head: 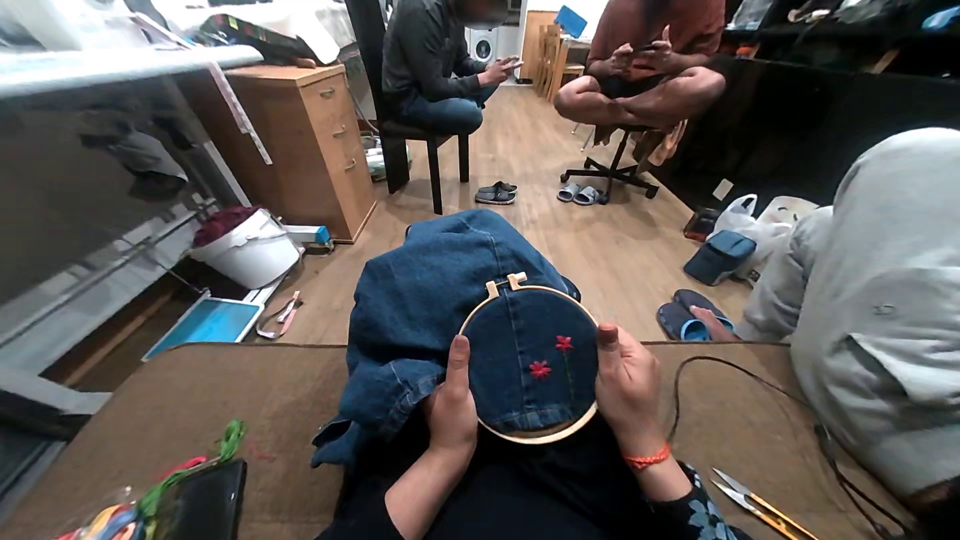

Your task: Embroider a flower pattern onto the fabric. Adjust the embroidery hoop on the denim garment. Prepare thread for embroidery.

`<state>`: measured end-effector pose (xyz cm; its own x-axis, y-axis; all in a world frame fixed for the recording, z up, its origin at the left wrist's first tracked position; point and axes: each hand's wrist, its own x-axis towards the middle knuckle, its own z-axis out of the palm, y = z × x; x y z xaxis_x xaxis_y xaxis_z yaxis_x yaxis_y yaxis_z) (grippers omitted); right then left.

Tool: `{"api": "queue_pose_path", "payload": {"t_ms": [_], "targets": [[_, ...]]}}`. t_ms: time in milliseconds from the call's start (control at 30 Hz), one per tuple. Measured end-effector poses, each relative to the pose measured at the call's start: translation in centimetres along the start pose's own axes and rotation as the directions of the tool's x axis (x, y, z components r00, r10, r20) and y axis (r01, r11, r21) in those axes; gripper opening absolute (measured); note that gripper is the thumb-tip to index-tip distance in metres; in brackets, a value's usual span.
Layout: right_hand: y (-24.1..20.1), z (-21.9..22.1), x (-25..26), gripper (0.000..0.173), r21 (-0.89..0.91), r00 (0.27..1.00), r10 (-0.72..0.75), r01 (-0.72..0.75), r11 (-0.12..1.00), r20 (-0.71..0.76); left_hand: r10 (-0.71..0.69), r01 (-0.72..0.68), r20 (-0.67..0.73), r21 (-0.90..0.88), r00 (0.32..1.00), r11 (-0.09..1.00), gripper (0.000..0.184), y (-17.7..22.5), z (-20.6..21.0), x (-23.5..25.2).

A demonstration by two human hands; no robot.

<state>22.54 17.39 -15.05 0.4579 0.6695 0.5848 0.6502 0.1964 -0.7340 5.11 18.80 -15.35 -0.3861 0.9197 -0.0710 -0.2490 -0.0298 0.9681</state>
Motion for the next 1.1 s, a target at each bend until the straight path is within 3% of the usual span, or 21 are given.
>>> {"api": "queue_pose_path", "payload": {"t_ms": [133, 200, 400, 533, 633, 733, 833, 1000, 1100], "targets": [[-0.4, -0.5, -0.9, 0.047, -0.217, 0.981, -0.178, 0.157, 0.963, -0.081, 0.038, -0.038, 0.002, -0.057, 0.999, 0.998, 0.028, 0.5, 0.0, -0.3], [-1.1, -0.8, -1.2, 0.045, -0.262, 0.980, -0.178, 0.148, 0.954, -0.091, 0.037, -0.037, -0.004, -0.103, 0.999, 0.994, 0.027, 0.9, 0.0, -0.4], [-2.2, -1.8, -1.5, 0.047, -0.133, 0.998, 0.059, -0.057, 0.989, 0.009, 0.019, -0.022, -0.018, -0.184, 1.000, 0.983, 0.027, 1.9, 0.0, -1.0], [-2.0, -1.7, -2.2, 0.048, 0.042, 0.964, 0.226, -0.234, 0.971, 0.140, 0.013, -0.019, -0.031, -0.219, 0.999, 0.975, 0.027, 2.2, 0.2, -1.1], [-2.0, -1.1, -2.6, 0.048, 0.215, 0.986, 0.157, -0.167, 0.962, 0.060, 0.010, -0.016, -0.031, -0.218, 0.999, 0.976, 0.027, 2.1, 0.2, -1.0], [-1.8, -0.9, -2.8, 0.045, 0.227, 0.999, 0.040, -0.033, 0.973, -0.026, -0.012, 0.004, -0.034, -0.224, 0.999, 0.975, 0.027, 2.3, 0.2, -0.9], [-1.9, -0.9, -2.8, 0.043, 0.314, 0.999, 0.020, -0.006, 0.949, -0.040, -0.035, 0.027, -0.030, -0.219, 0.999, 0.975, 0.027, 2.4, 0.2, -0.9], [-3.1, -0.9, -3.1, 0.040, 0.545, 0.992, 0.128, -0.113, 0.831, 0.010, -0.106, 0.098, -0.024, -0.234, 0.994, 0.967, 0.031, 2.3, 0.4, -1.0], [-3.7, -0.6, -3.6, 0.030, 0.572, 0.977, 0.206, -0.200, 0.796, 0.055, -0.077, 0.064, -0.040, -0.252, 0.996, 0.965, 0.031, 2.2, 0.5, -1.0]]}}
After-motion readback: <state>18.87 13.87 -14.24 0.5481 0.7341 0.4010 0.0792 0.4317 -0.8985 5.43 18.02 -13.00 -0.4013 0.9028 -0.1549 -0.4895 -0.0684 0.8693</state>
